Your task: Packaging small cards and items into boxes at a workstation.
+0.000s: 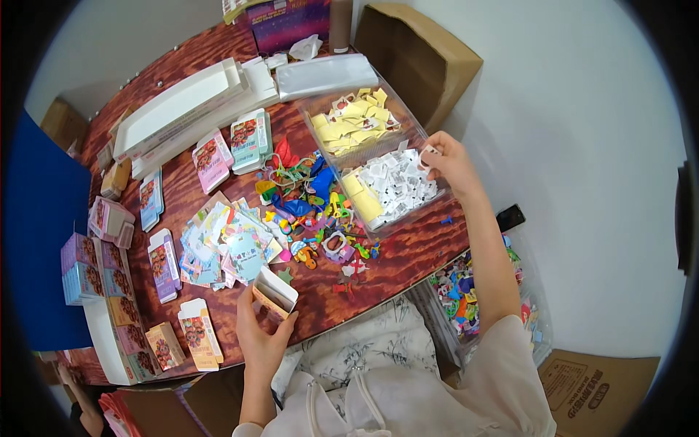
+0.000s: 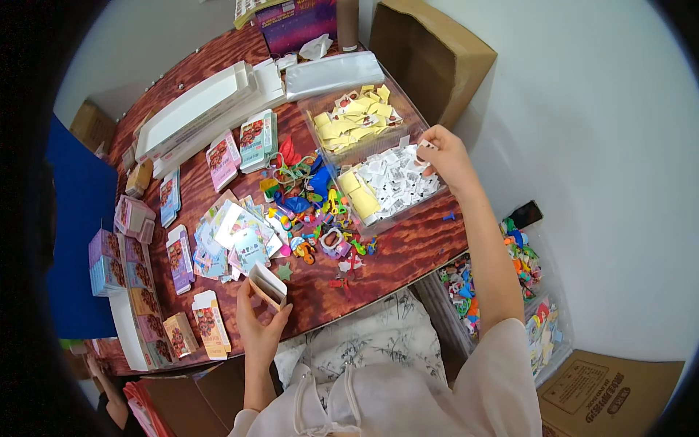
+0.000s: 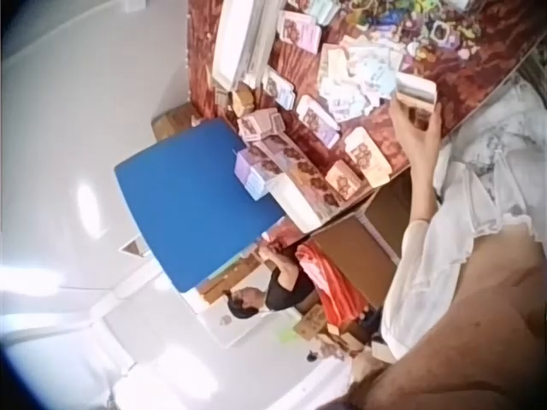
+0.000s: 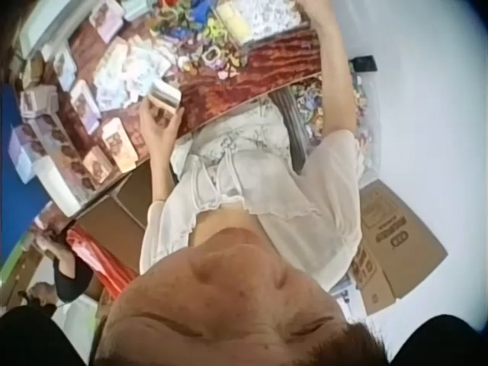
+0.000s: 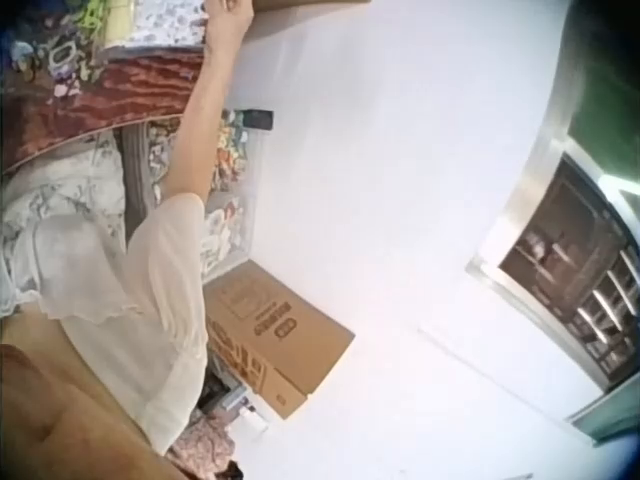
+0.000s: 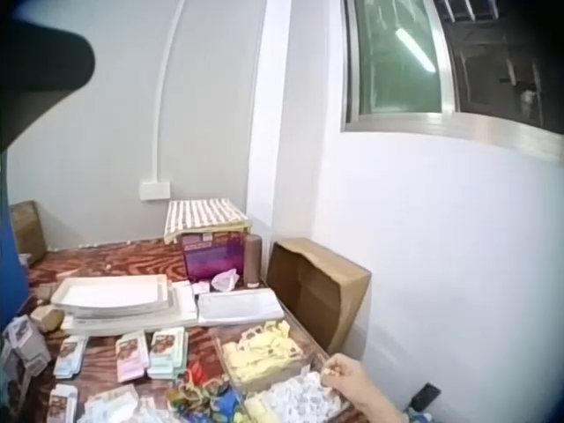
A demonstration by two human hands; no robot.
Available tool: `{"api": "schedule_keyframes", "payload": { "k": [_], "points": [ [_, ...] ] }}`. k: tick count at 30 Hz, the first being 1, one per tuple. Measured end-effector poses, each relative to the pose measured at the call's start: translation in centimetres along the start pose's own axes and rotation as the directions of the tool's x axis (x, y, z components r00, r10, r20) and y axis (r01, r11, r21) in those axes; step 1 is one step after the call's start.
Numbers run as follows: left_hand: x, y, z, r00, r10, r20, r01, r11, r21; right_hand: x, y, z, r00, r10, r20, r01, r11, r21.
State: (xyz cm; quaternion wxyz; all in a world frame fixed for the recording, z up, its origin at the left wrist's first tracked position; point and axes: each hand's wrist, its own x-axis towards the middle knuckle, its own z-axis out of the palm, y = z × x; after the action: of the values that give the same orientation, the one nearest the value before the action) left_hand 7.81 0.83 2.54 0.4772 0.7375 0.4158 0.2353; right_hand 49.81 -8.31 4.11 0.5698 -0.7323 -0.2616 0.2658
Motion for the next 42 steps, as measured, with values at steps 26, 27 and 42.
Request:
{"api": "schedule_keyframes", "payload": {
  "k": [26, 27, 42],
  "points": [
    [-0.9, -0.2, 0.2, 0.997, 0.067, 0.029, -0.068, 0.998, 0.011, 1.6, 4.5, 1.9, 0.976, -0.164, 0.143, 0.216, 0.788, -0.577],
    [-1.0, -0.1, 0.3, 0.998, 0.063, 0.024, -0.064, 0.998, 0.012, 1.5, 4.5, 2.0, 0.975, -0.163, 0.149, 0.219, 0.788, -0.575],
    [-1.2, 0.6, 0.1, 0.998, 0.020, 0.067, -0.017, 0.999, -0.051, 1.3, 1.9, 0.4, 0.988, 0.097, 0.123, -0.098, 0.995, -0.005]
  ]
}}
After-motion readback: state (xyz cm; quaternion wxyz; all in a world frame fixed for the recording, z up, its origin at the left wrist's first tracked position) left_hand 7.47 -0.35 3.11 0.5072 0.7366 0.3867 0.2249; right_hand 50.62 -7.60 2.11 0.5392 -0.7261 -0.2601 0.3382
